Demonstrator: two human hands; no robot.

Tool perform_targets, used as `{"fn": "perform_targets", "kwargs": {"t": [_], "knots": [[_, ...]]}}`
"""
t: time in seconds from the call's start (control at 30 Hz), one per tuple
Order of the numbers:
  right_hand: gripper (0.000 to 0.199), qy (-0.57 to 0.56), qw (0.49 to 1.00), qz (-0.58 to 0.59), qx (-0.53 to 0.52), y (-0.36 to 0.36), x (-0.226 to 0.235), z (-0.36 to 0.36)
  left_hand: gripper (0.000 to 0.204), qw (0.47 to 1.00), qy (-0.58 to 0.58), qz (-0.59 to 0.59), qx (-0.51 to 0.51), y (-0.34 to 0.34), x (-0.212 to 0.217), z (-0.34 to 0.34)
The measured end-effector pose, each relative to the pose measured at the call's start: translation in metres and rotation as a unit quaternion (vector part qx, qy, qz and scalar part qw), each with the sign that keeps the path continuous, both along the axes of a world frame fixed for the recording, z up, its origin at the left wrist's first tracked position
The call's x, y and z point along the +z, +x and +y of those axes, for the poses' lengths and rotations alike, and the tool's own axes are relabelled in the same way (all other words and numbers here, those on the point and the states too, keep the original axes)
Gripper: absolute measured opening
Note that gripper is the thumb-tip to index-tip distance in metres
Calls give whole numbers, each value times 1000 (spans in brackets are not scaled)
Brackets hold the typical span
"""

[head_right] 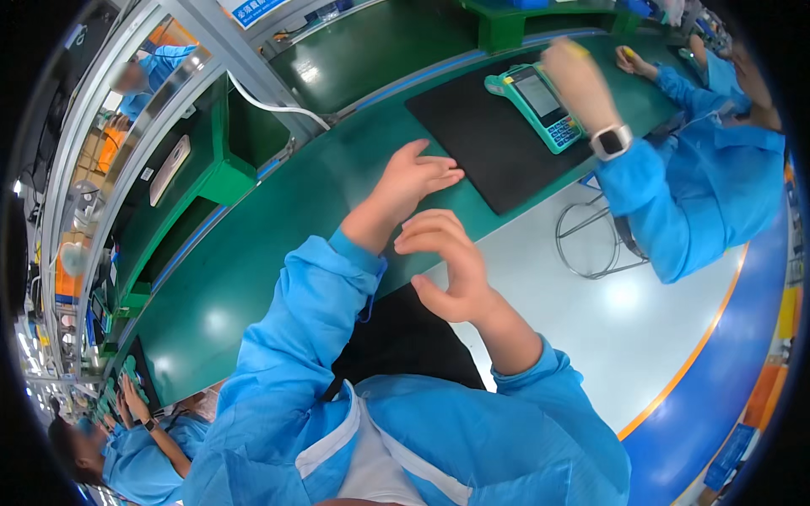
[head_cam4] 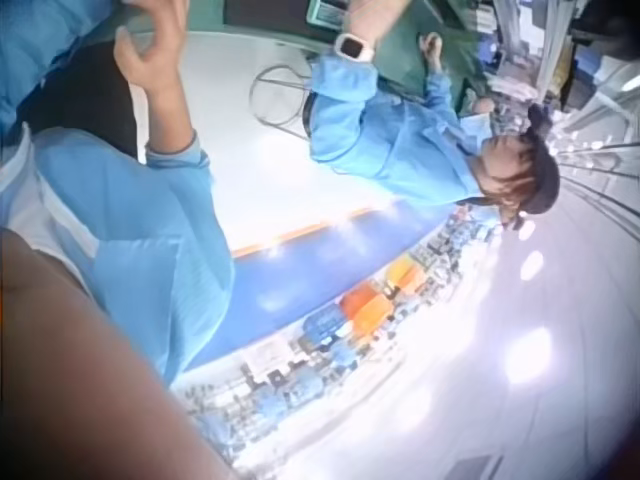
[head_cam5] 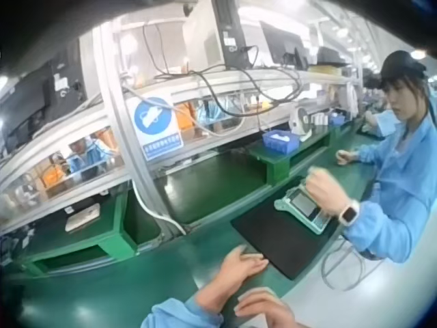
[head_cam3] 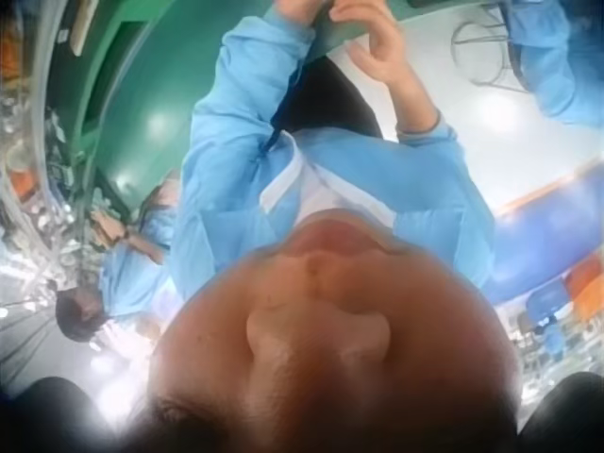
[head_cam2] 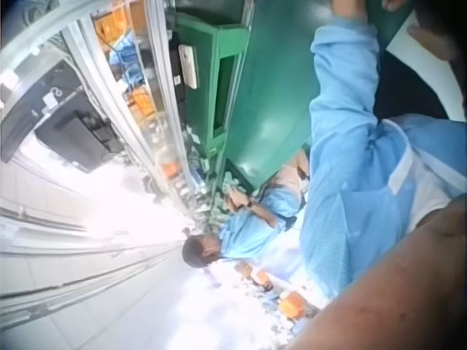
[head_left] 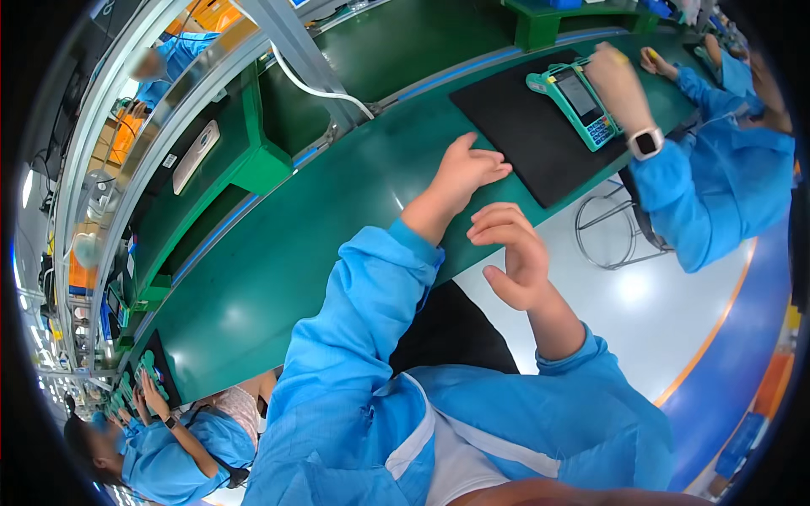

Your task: The person tests handheld payment terminals along a production line by tapping their touchscreens, pressing keypad buttons, and arranging them on the workbench.

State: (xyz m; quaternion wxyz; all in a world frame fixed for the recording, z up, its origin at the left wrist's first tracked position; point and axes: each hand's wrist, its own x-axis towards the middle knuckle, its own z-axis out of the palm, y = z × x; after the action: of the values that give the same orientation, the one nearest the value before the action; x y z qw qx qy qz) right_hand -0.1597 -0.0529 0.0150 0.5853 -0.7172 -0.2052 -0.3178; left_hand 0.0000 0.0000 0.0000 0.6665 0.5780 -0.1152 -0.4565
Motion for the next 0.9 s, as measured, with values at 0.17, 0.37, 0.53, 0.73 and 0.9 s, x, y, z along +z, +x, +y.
{"fn": "perform_targets", "kwargs": {"t": [0.17, 0.37, 0.53, 0.73, 0.9], "knots": [[33, 53, 991, 126, 9, -1, -14, 8, 45, 978, -163, 61, -111, 5, -2, 48], [29, -18, 948, 312, 66, 41, 2, 47, 44, 985, -106, 12, -137, 9, 1, 149], [19, -326, 867, 309, 215, 134, 25, 124, 38, 964, -219, 151, 11, 34, -37, 208], [20, -138, 773, 426, 450, 192, 16, 198, 30, 958, -173, -110, 200, 38, -29, 309], [30, -2, 749, 455, 482, 199, -16, 202, 21, 579, 348, -648, 352, -53, -18, 426]]}}
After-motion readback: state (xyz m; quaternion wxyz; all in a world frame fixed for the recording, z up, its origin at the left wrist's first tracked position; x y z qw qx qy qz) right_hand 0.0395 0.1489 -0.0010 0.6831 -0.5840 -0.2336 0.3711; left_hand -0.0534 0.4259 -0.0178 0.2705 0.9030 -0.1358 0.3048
